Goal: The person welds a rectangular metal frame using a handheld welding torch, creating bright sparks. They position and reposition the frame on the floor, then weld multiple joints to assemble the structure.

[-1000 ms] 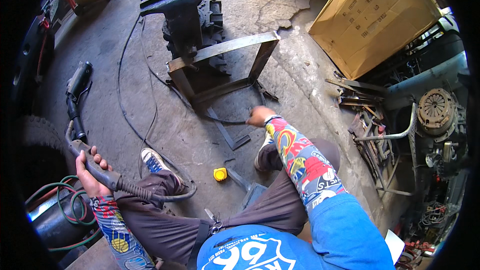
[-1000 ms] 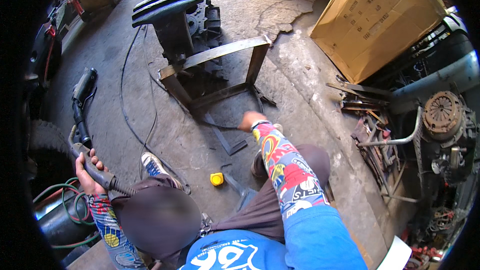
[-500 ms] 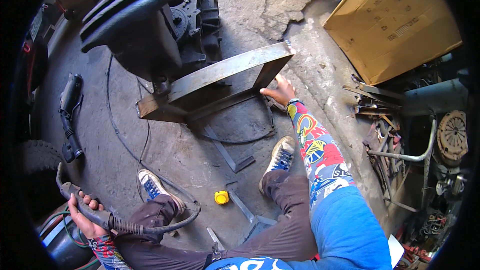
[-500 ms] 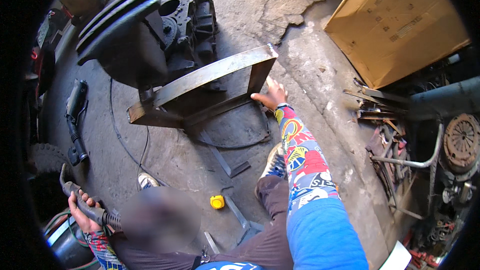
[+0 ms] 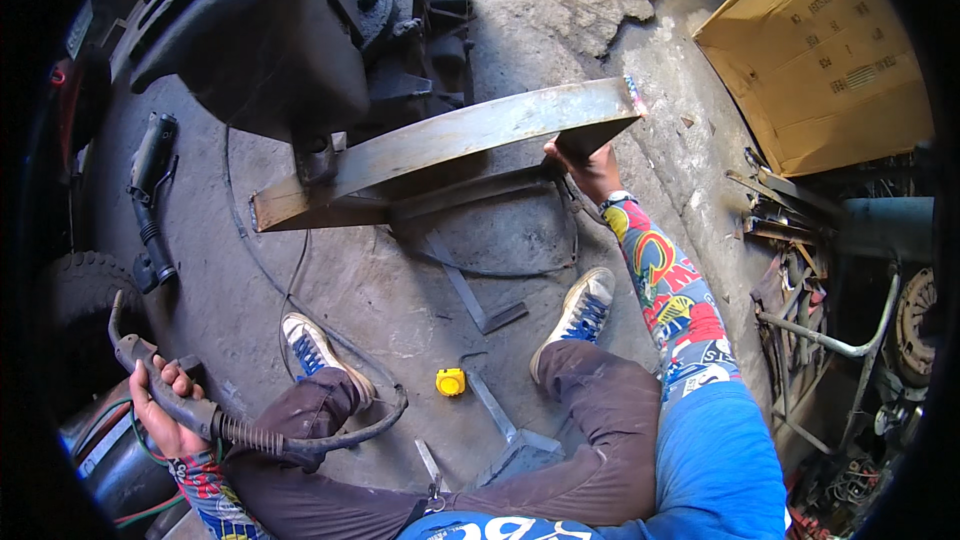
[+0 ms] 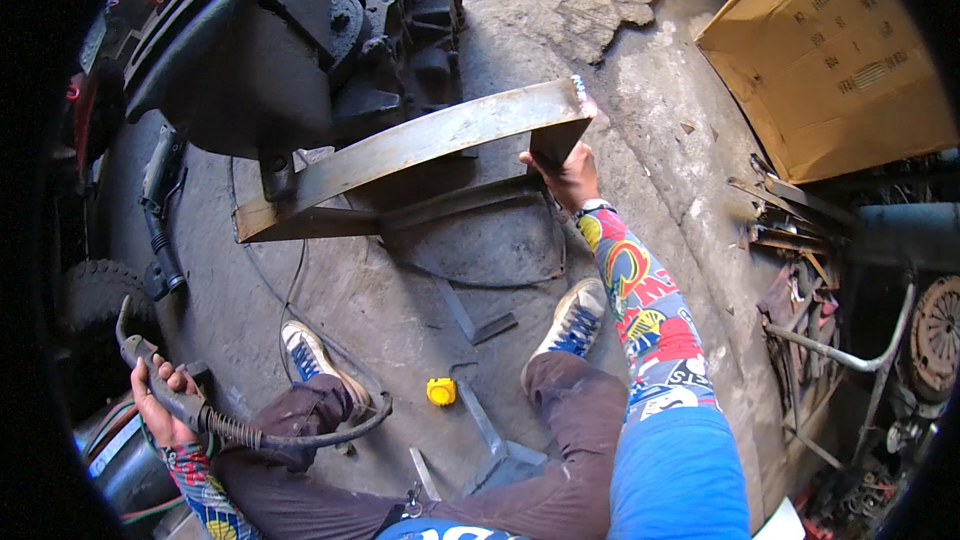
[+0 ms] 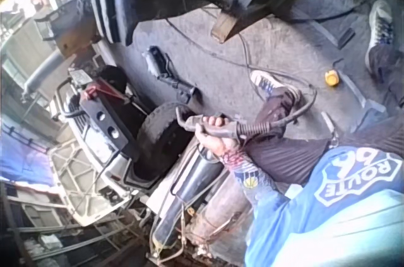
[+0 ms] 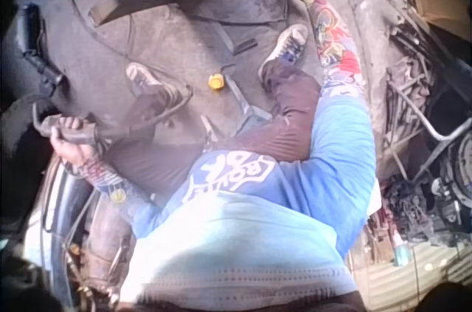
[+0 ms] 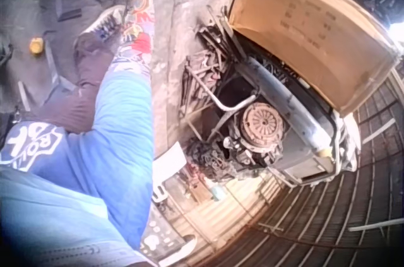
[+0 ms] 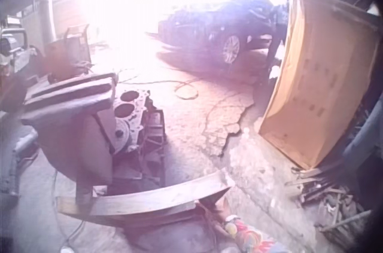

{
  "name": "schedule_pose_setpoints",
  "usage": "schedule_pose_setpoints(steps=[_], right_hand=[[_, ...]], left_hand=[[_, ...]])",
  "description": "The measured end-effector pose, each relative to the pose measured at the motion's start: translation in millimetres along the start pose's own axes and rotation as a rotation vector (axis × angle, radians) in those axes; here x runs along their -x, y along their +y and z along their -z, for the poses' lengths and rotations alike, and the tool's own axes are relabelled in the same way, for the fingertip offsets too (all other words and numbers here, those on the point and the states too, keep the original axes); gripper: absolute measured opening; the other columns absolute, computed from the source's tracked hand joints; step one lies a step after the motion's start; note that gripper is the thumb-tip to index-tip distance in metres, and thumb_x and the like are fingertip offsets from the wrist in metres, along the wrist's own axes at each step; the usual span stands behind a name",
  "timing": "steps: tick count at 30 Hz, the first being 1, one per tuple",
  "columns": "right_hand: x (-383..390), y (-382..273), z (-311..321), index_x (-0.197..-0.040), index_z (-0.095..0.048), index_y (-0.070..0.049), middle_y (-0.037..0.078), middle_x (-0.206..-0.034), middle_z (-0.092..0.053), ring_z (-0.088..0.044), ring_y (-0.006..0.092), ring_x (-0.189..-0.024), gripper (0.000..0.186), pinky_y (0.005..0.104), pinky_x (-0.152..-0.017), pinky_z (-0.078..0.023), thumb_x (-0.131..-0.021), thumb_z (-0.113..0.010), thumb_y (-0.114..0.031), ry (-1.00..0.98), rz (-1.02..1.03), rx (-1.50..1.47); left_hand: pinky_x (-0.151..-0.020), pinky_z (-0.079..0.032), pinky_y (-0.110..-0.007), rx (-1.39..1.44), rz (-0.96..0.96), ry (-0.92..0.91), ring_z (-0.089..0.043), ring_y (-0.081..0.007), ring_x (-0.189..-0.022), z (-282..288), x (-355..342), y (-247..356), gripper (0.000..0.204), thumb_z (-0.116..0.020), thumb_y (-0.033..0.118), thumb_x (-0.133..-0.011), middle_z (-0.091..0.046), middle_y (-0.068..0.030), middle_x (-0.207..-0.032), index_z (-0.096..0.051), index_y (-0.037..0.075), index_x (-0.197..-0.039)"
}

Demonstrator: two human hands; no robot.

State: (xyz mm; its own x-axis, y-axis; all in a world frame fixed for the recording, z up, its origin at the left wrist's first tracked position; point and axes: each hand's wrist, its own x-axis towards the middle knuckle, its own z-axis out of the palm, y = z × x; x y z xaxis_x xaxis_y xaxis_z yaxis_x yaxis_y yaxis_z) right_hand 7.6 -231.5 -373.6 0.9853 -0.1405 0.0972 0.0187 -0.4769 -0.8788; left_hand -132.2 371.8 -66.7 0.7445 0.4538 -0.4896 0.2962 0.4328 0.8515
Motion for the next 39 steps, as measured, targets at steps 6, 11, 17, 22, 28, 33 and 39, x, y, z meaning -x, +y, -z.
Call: schedule_pose_setpoints(steps=[6,11,17,22,28,33,39], right_hand=[[52,-33,9,-0.087,-0.071,-0.004,0.008,-0.076,-0.07,-0.067,0.021,-0.071,0.016,0.0351,-0.065,-0.051,-0.089,-0.078,-0.018,-0.03,0.062,0.282],[99,-50,-3,-0.081,-0.069,-0.002,0.013,-0.071,-0.069,-0.068,0.0292,-0.063,0.021,0.0382,-0.057,-0.049,-0.087,-0.079,-0.02,0.18,0.105,0.18],[126,-46,-13,-0.088,-0.073,-0.001,0.011,-0.08,-0.074,-0.071,0.0202,-0.071,0.019,0.0353,-0.066,-0.052,-0.086,-0.081,-0.018,0.191,-0.179,0.101],[172,17,-40,-0.111,-0.068,0.001,0.011,-0.115,-0.072,-0.067,0.0205,-0.106,0.026,0.0366,-0.093,-0.049,-0.09,-0.074,-0.013,0.365,-0.346,-0.085],[196,31,-29,-0.125,-0.063,0.001,0.015,-0.124,-0.068,-0.061,0.0272,-0.12,0.036,0.0383,-0.106,-0.043,-0.094,-0.065,-0.016,0.204,-0.106,0.363],[146,-98,-11,-0.086,-0.068,-0.001,0.014,-0.07,-0.066,-0.065,0.0238,-0.064,0.027,0.0398,-0.062,-0.048,-0.088,-0.079,-0.025,0.302,0.096,0.278],[119,-221,17,-0.09,-0.064,-0.005,0.021,-0.08,-0.064,-0.064,0.0436,-0.08,0.023,0.0465,-0.07,-0.049,-0.088,-0.072,-0.027,0.218,0.254,0.524]], left_hand=[[-0.058,-0.045,-0.031,0.022,-0.001,0.019,-0.053,-0.0106,-0.061,15,6,10,0.03,-0.059,0.044,-0.097,-0.055,0.0056,-0.077,-0.059,0.015,-0.104],[-0.06,-0.047,-0.033,0.063,0.002,0.033,-0.056,-0.0114,-0.063,20,11,12,0.032,-0.063,0.044,-0.094,-0.057,0.0042,-0.078,-0.058,0.014,-0.104],[-0.06,-0.046,-0.032,0.06,-0.043,0.023,-0.057,-0.0124,-0.063,13,23,13,0.032,-0.063,0.044,-0.094,-0.058,0.0031,-0.077,-0.056,0.015,-0.105],[-0.059,-0.046,-0.032,0.098,-0.028,0.055,-0.057,-0.0131,-0.062,12,28,16,0.03,-0.063,0.044,-0.094,-0.059,0.0025,-0.077,-0.057,0.015,-0.101],[-0.06,-0.046,-0.032,0.122,-0.029,0.034,-0.056,-0.0129,-0.062,18,31,18,0.03,-0.062,0.043,-0.095,-0.058,0.0024,-0.078,-0.057,0.015,-0.103],[-0.061,-0.047,-0.031,0.155,-0.08,-0.028,-0.056,-0.0101,-0.063,22,40,27,0.029,-0.06,0.042,-0.097,-0.057,0.0038,-0.078,-0.057,0.014,-0.107],[-0.061,-0.045,-0.03,0.244,-0.086,-0.107,-0.055,-0.0129,-0.063,31,49,35,0.031,-0.063,0.042,-0.094,-0.057,0.0011,-0.08,-0.057,0.013,-0.105]])
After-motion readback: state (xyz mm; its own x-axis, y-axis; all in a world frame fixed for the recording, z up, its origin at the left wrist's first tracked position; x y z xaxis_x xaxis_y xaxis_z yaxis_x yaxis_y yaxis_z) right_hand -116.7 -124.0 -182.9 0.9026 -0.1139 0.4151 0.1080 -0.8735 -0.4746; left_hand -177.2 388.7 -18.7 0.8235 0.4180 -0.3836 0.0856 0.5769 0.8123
